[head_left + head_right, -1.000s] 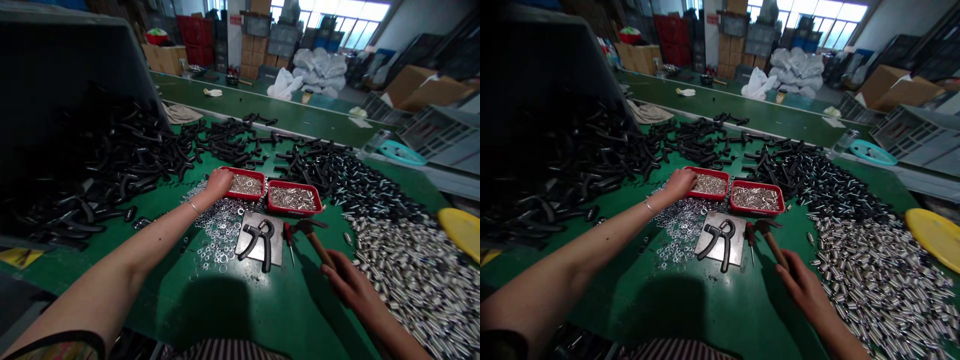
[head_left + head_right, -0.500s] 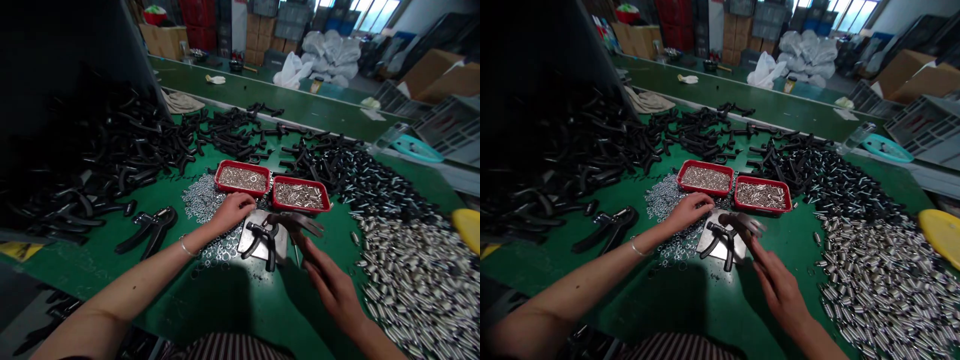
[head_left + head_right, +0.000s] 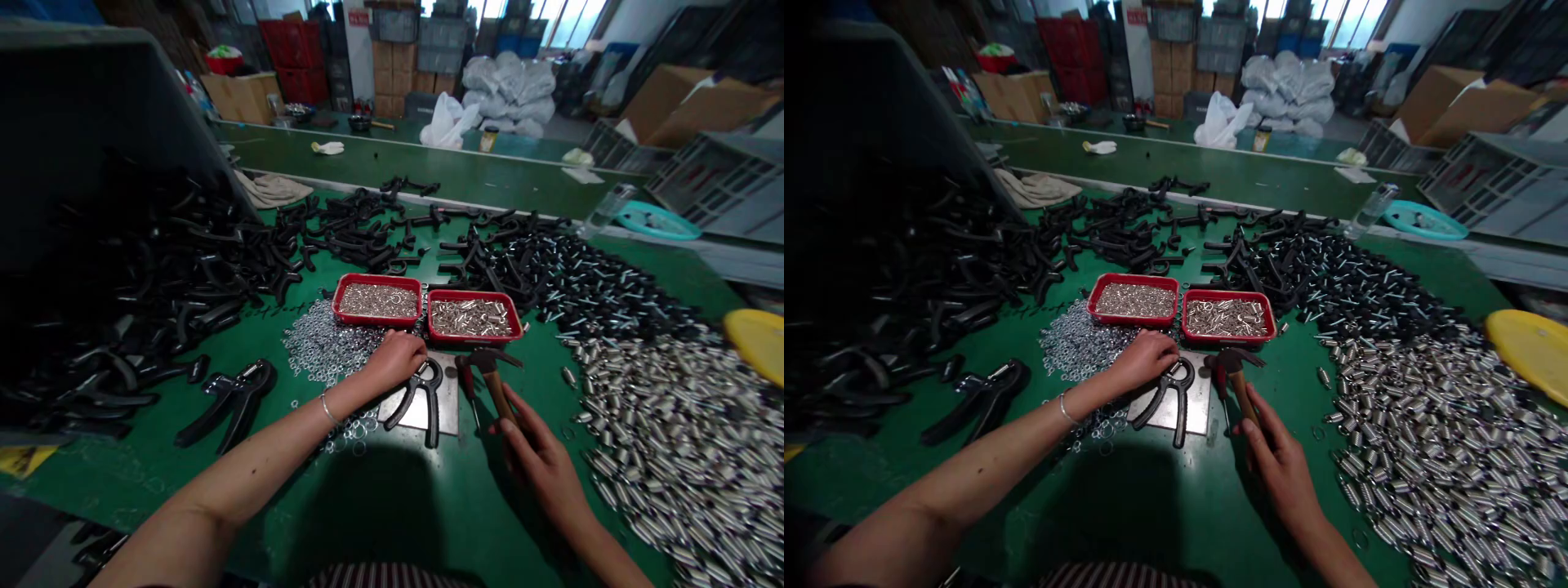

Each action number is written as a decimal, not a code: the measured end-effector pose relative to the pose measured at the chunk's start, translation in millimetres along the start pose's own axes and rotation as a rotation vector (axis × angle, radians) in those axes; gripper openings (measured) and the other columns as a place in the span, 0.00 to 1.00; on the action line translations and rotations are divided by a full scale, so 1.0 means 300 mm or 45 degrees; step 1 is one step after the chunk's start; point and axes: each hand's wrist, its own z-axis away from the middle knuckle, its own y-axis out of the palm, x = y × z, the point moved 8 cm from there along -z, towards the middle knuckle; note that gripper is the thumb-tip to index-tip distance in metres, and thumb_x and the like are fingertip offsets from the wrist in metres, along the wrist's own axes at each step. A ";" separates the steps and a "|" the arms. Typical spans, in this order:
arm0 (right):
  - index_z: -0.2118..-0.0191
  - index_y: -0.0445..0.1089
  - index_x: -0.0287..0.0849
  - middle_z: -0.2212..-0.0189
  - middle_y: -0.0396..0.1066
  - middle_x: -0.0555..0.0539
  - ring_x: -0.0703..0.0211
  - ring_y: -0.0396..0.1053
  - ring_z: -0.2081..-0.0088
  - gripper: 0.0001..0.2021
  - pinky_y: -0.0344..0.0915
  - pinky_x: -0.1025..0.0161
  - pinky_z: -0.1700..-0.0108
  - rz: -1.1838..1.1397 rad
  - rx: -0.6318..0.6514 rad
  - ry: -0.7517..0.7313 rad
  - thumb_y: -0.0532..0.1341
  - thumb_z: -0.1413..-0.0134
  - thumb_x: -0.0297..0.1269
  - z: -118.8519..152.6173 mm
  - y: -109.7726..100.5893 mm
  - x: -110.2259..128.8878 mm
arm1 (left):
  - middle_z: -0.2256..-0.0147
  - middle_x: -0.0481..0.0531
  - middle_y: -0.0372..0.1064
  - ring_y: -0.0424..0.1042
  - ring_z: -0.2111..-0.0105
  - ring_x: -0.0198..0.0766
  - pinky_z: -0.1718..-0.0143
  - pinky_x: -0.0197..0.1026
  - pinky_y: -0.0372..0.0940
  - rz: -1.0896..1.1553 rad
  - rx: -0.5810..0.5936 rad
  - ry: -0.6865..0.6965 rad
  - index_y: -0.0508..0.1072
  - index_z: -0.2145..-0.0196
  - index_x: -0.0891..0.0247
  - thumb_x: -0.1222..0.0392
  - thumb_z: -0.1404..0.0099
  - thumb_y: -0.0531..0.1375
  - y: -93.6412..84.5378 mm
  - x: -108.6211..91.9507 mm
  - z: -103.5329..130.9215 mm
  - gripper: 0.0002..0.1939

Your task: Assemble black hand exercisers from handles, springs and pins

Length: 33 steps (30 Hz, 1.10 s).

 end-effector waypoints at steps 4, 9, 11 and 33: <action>0.31 0.55 0.50 0.63 0.79 0.46 0.58 0.68 0.79 0.31 0.67 0.62 0.79 -0.030 0.039 0.030 0.56 0.37 0.51 -0.001 0.020 -0.040 | 0.67 0.53 0.76 0.70 0.62 0.46 0.57 0.48 0.59 -0.052 0.020 0.004 0.76 0.68 0.61 0.64 0.35 0.58 0.001 -0.011 -0.011 0.07; 0.36 0.64 0.51 0.60 0.79 0.45 0.51 0.76 0.68 0.26 0.73 0.59 0.72 0.100 -0.002 -0.135 0.58 0.39 0.49 -0.009 0.009 -0.020 | 0.67 0.54 0.75 0.70 0.63 0.47 0.59 0.47 0.57 -0.180 0.046 0.013 0.75 0.68 0.62 0.64 0.34 0.57 0.009 -0.026 -0.017 0.07; 0.36 0.64 0.52 0.60 0.79 0.45 0.51 0.76 0.68 0.26 0.73 0.58 0.71 0.110 0.016 -0.159 0.58 0.38 0.48 -0.009 0.011 -0.017 | 0.68 0.55 0.74 0.68 0.64 0.47 0.60 0.48 0.57 -0.265 0.041 0.066 0.74 0.68 0.63 0.63 0.32 0.56 0.010 -0.045 -0.015 0.08; 0.33 0.57 0.55 0.42 0.70 0.47 0.53 0.72 0.45 0.25 0.69 0.53 0.43 0.529 0.407 -0.663 0.54 0.34 0.34 -0.148 0.094 0.254 | 0.59 0.58 0.73 0.66 0.58 0.44 0.53 0.48 0.58 -0.367 -0.130 0.325 0.73 0.55 0.69 0.63 0.25 0.47 0.051 -0.130 0.283 0.15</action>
